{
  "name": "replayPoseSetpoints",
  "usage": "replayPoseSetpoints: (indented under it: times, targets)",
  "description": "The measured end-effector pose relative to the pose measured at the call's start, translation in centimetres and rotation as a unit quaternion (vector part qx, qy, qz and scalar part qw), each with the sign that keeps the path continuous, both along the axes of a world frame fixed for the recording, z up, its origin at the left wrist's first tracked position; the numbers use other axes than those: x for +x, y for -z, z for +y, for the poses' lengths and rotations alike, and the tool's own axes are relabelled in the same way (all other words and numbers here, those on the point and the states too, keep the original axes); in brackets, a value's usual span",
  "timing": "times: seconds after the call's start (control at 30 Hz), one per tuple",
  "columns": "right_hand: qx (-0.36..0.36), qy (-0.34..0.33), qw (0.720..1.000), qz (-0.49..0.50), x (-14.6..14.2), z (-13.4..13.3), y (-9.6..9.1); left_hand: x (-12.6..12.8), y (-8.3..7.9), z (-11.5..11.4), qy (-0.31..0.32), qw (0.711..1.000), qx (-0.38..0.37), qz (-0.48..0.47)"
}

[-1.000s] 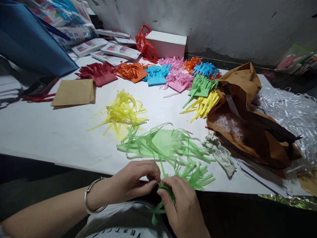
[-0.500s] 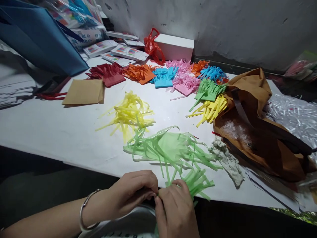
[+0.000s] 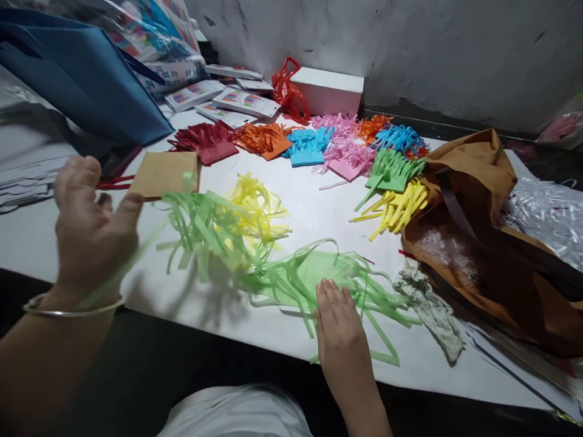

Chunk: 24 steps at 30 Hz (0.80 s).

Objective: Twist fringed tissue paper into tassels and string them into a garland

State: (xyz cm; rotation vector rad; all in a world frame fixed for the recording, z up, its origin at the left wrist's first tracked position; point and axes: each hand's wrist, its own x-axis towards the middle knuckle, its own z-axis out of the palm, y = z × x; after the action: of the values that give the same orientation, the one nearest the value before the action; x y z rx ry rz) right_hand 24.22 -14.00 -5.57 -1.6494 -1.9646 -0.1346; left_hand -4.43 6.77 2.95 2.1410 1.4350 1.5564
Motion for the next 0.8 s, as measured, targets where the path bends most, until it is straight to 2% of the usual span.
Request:
replayPoseSetpoints:
  times: [0.03,0.07,0.1,0.13,0.17,0.2,0.27,0.33,0.4,0.5,0.57,0.63,0.7,0.73,0.77,0.8]
  targets:
    - [-0.005,0.001,1.000,-0.022,-0.1,0.4,0.3,0.8,0.3,-0.8,0.010,0.997,0.050,0.062]
    - [-0.009,0.002,0.999,-0.038,-0.1,0.8,0.7,2.1,0.8,-2.0,0.051,0.990,0.090,0.096]
    - [-0.014,0.001,0.999,-0.050,-0.2,0.9,0.9,3.6,1.4,-3.4,0.142,0.976,0.085,0.140]
    - [-0.021,-0.003,0.998,-0.056,-0.2,1.0,1.1,5.3,2.1,-4.8,0.262,0.941,0.050,0.210]
    - [-0.029,-0.009,0.998,-0.059,-0.2,1.0,1.2,7.0,2.9,-6.1,0.353,0.893,0.049,0.276]
    - [-0.038,-0.016,0.997,-0.061,-0.2,0.8,1.3,8.6,3.6,-7.1,0.408,0.849,0.038,0.333]
    - [-0.050,-0.024,0.996,-0.064,0.0,0.2,1.2,11.0,4.7,-7.9,0.457,0.790,0.030,0.409]
    - [-0.048,-0.021,0.996,-0.066,0.3,-0.6,1.1,11.9,5.2,-7.4,0.457,0.770,0.024,0.445]
    - [-0.046,-0.011,0.997,-0.064,0.8,-1.4,1.0,11.3,5.2,-6.1,0.445,0.771,0.018,0.455]
    - [-0.049,0.006,0.997,-0.058,1.3,-2.4,0.9,8.5,4.7,-3.4,0.421,0.796,0.012,0.435]
    - [-0.048,0.013,0.997,-0.054,1.6,-2.9,0.9,6.3,4.4,-1.9,0.370,0.828,0.006,0.422]
    - [-0.040,0.016,0.998,-0.051,1.7,-3.1,0.8,4.6,4.4,-1.3,0.257,0.882,0.014,0.394]
    - [-0.027,0.016,0.998,-0.049,1.7,-3.2,0.7,4.2,4.4,-2.0,0.150,0.925,0.029,0.348]
    - [-0.020,0.019,0.998,-0.048,1.6,-3.2,0.5,4.6,4.4,-2.9,0.140,0.933,0.034,0.330]
    - [-0.013,0.023,0.998,-0.048,1.5,-3.2,0.4,5.2,4.5,-4.1,0.167,0.930,0.031,0.326]
    - [-0.009,0.031,0.998,-0.046,1.3,-3.2,0.2,6.1,4.6,-5.5,0.226,0.916,0.023,0.332]
